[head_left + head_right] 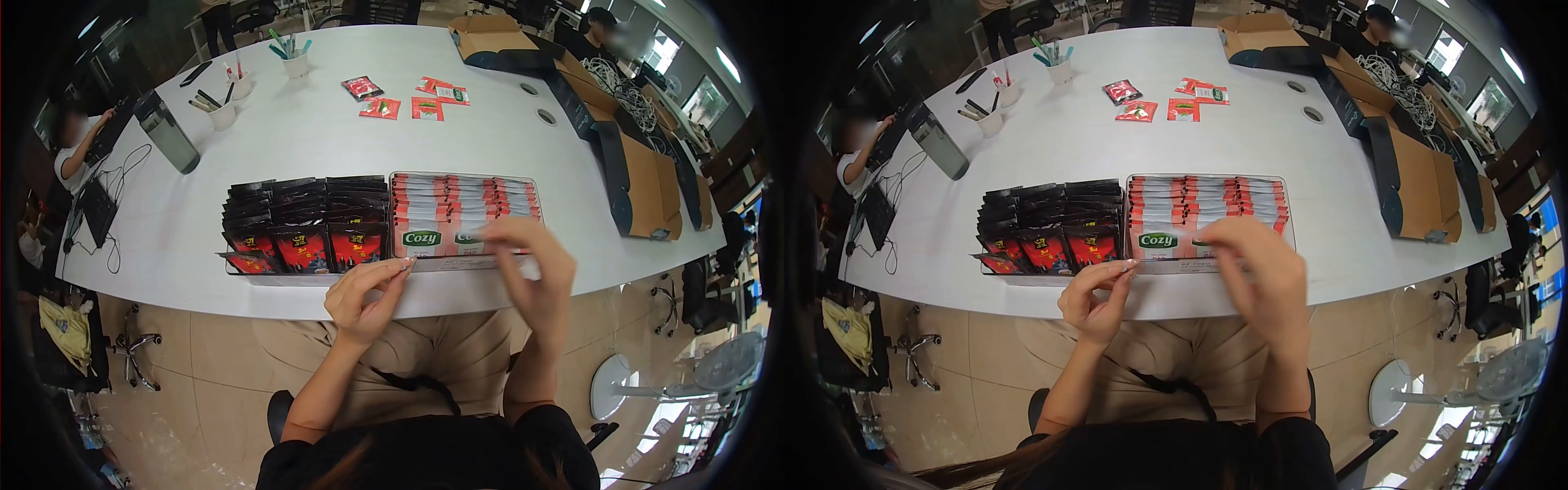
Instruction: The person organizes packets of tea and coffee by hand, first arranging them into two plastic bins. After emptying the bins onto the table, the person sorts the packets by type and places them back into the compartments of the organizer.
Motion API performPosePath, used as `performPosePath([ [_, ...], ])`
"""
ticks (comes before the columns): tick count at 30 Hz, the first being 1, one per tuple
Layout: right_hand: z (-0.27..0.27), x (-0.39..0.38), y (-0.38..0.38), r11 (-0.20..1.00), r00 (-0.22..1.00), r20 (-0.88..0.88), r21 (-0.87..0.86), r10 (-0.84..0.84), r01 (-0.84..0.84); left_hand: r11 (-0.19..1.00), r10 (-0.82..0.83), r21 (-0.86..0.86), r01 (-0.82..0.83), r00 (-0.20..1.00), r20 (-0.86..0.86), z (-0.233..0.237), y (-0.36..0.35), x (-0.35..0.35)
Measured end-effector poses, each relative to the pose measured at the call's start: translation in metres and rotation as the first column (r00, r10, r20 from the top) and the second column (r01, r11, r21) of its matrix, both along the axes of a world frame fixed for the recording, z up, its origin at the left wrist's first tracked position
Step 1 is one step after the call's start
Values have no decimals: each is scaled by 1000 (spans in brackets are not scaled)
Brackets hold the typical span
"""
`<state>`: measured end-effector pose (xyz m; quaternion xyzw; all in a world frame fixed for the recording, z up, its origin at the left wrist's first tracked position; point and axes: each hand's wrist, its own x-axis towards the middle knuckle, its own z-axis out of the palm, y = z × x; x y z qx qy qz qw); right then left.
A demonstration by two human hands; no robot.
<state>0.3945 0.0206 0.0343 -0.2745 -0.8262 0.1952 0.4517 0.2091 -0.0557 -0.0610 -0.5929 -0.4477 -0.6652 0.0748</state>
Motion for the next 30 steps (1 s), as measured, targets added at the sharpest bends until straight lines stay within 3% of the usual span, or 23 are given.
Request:
performPosePath([
  [2, -9, 17, 12, 981, 966, -194, -121, -172, 150, 999, -37, -12, 38, 999, 28, -2, -1, 0],
  [5, -43, 40, 35, 925, 852, -470, -378, -232, 43, 1000, -17, -22, 18, 999, 30, -3, -1, 0],
  [8, -55, 43, 36, 871, 847, -473, -491, -242, -25, 999, -18, -48, 21, 997, 71, -4, -1, 1],
  [12, -57, 39, 42, 942, 911, -297, -263, -285, 208, 999, -22, -46, 24, 999, 49, -4, -2, 1],
  [18, -52, 44, 47, 945, 942, -100, -96, -322, 313, 998, -17, -64, 20, 999, 42, -1, -1, 2],
  [24, -24, 38, 49, 982, 961, 202, 33, -191, 188, 997, -22, -79, 27, 998, 63, 0, 0, 2],
  [27, -16, 32, 50, 989, 940, 315, -9, -135, 146, 996, -21, -81, 26, 998, 59, 1, 0, 2],
  [30, -13, 36, 55, 997, 963, 262, -23, -65, 74, 996, -21, -87, 25, 998, 54, 2, -1, 2],
])
